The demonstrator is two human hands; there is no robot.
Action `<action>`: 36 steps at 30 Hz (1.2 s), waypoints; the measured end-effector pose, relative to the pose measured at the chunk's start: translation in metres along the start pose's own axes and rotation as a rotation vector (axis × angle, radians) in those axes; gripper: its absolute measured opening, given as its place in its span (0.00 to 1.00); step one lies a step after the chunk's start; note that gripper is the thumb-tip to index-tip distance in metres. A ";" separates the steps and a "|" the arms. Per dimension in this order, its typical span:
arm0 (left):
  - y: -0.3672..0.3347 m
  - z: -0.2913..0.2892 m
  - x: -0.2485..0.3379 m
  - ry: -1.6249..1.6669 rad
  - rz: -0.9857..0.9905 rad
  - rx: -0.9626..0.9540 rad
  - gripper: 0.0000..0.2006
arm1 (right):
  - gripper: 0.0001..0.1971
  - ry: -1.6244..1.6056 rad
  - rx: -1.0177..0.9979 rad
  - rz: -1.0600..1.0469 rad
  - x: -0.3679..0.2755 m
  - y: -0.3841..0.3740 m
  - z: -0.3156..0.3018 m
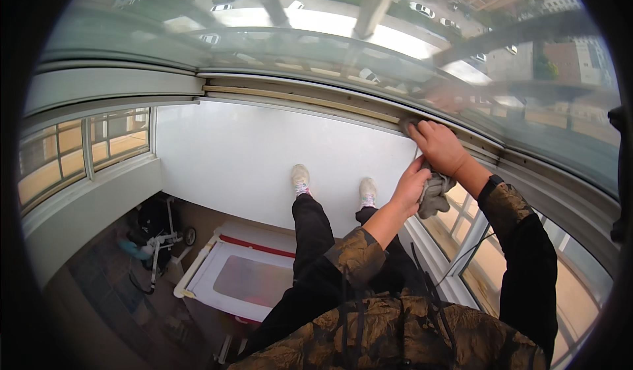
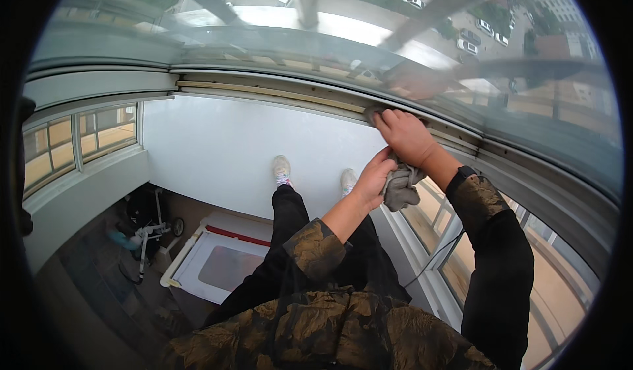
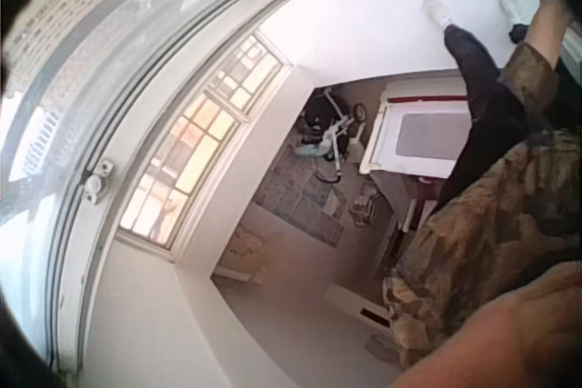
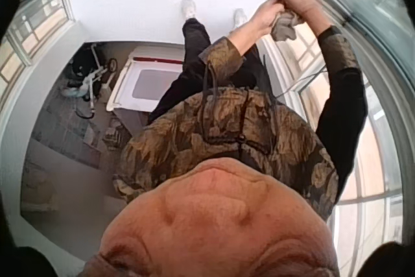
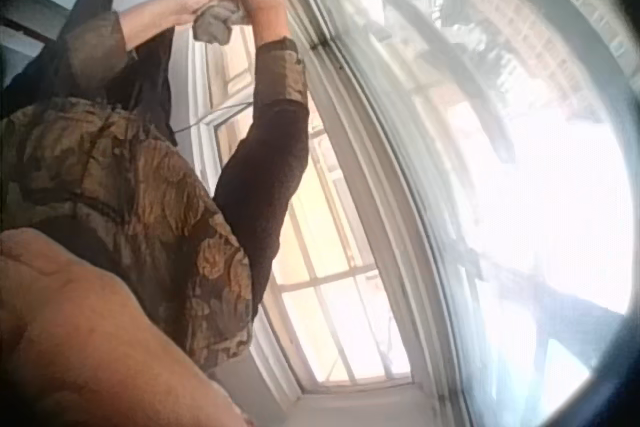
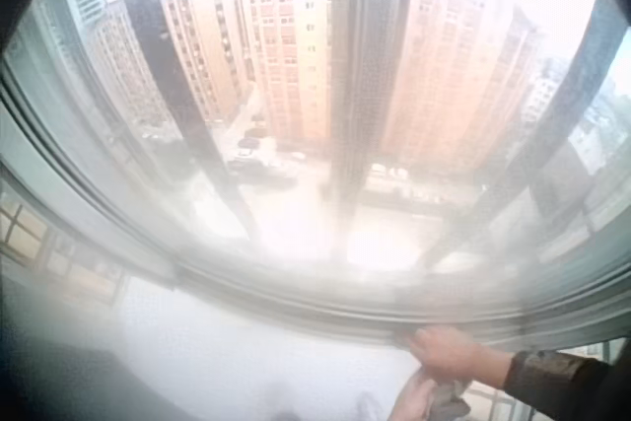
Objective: The person wipes the window frame and glass with a cloth, moving along the top and side edges of a large window. They repeatedly fold and reposition the cloth while cleaning different sections of the frame and pane.
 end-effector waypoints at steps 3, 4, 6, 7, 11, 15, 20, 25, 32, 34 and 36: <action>0.025 -0.023 0.065 0.009 0.112 0.022 0.29 | 0.23 -0.008 0.042 -0.093 -0.039 -0.073 -0.023; 0.038 -0.029 0.086 0.028 0.144 0.011 0.30 | 0.23 -0.007 0.041 -0.101 -0.052 -0.093 -0.032; 0.061 -0.040 0.128 0.019 0.195 0.004 0.30 | 0.21 -0.015 0.057 -0.121 -0.077 -0.136 -0.048; 0.074 -0.046 0.148 0.007 0.212 0.012 0.28 | 0.19 0.002 0.066 -0.142 -0.091 -0.157 -0.056; 0.113 -0.078 0.222 0.032 0.367 0.056 0.26 | 0.16 0.034 0.144 -0.211 -0.142 -0.243 -0.073; 0.154 -0.110 0.295 0.013 0.564 0.095 0.28 | 0.15 0.034 0.133 -0.193 -0.194 -0.331 -0.084; 0.184 -0.132 0.361 -0.056 0.577 0.131 0.25 | 0.12 0.014 0.143 -0.167 -0.230 -0.390 -0.100; 0.178 -0.126 0.330 -0.025 0.538 0.180 0.29 | 0.09 -0.031 0.182 -0.181 -0.216 -0.362 -0.100; 0.197 -0.143 0.378 0.051 0.682 0.094 0.27 | 0.16 -0.074 0.169 -0.171 -0.247 -0.423 -0.104; 0.211 -0.156 0.409 0.059 0.671 0.094 0.27 | 0.15 -0.079 0.230 -0.152 -0.255 -0.441 -0.113; 0.214 -0.158 0.417 -0.040 0.606 0.101 0.25 | 0.15 -0.155 0.230 -0.080 -0.252 -0.439 -0.114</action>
Point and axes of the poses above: each hand's wrist, its own y-axis away from the middle knuckle, its own z-axis out of the palm, x = y × z, the point moved 8 cm from there along -y, towards the middle knuckle, and after that the axes turned 12 degrees about -x, right-handed, at the moved point
